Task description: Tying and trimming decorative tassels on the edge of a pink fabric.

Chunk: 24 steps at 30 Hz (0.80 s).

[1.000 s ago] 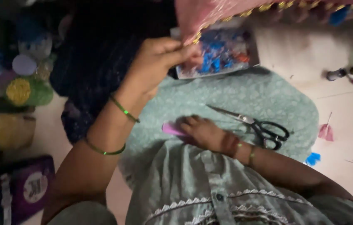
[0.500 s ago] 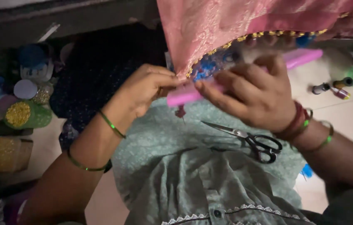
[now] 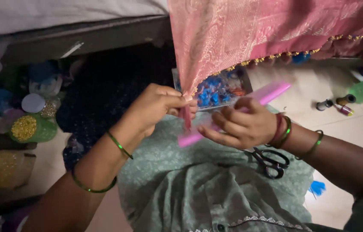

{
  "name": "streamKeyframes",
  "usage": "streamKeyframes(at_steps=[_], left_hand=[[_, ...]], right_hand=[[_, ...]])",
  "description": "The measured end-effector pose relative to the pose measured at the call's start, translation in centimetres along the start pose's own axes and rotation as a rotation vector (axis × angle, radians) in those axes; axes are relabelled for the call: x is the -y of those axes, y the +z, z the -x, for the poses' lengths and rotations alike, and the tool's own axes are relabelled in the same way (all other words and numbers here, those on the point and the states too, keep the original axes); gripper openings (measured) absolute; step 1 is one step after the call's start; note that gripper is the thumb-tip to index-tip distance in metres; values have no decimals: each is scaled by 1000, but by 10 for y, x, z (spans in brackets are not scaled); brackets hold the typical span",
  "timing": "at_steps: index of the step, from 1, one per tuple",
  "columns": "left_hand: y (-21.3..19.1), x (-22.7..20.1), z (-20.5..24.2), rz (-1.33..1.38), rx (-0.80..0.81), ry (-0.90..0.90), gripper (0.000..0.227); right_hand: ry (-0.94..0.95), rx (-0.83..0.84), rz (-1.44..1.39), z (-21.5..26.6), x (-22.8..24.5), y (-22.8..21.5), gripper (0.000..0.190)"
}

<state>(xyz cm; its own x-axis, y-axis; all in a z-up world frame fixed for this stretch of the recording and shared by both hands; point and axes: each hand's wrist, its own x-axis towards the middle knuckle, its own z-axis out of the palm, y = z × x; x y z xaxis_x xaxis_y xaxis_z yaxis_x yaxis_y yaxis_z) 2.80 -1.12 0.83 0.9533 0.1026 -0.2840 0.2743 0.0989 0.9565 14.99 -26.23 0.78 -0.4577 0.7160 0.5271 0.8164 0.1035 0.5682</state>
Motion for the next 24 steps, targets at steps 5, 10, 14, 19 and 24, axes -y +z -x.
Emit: streamKeyframes(at_steps=[5, 10, 14, 19, 24], left_hand=[[-3, 7, 2, 28, 75, -2, 23], [-1, -2, 3, -8, 34, -12, 24], [0, 8, 3, 2, 17, 26, 23], [0, -1, 5, 14, 17, -29, 23], [2, 4, 3, -28, -11, 29, 20]], right_hand=[[49, 20, 67, -22, -17, -16, 42], [-65, -108, 90, -7, -5, 0, 40], [85, 4, 43, -22, -13, -7, 36], [-51, -81, 73, -21, -10, -11, 33], [66, -15, 55, -19, -9, -5, 36]])
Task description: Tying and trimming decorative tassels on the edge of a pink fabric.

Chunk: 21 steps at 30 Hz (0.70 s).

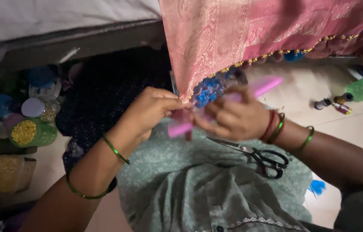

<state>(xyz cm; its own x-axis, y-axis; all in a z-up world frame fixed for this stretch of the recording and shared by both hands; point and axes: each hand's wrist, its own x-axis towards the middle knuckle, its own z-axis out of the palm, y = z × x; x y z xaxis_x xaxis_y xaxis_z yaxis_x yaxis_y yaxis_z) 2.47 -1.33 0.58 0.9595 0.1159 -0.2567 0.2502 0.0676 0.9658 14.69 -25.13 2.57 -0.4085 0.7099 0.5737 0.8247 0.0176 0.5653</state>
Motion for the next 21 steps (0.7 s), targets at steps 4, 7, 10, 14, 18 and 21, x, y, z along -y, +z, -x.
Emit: streamKeyframes(at_steps=[4, 7, 10, 14, 18, 21], left_hand=[[-2, -1, 2, 48, -8, -69, 21], [-3, 10, 1, -2, -12, -24, 20], [-2, -2, 3, -14, -23, -21, 21], [-1, 3, 4, 17, -21, -45, 21], [0, -1, 2, 28, -42, -18, 21], [2, 1, 3, 33, -44, -51, 24]], right_hand=[[-114, -43, -5, 3, 2, -1, 37], [9, -12, -19, 5, 4, 4, 35], [-113, -26, -27, 3, 2, 2, 37], [98, -11, 3, -2, -2, -5, 35], [9, 115, 3, 10, 17, 3, 39], [-45, 63, -10, 14, 32, -3, 40]])
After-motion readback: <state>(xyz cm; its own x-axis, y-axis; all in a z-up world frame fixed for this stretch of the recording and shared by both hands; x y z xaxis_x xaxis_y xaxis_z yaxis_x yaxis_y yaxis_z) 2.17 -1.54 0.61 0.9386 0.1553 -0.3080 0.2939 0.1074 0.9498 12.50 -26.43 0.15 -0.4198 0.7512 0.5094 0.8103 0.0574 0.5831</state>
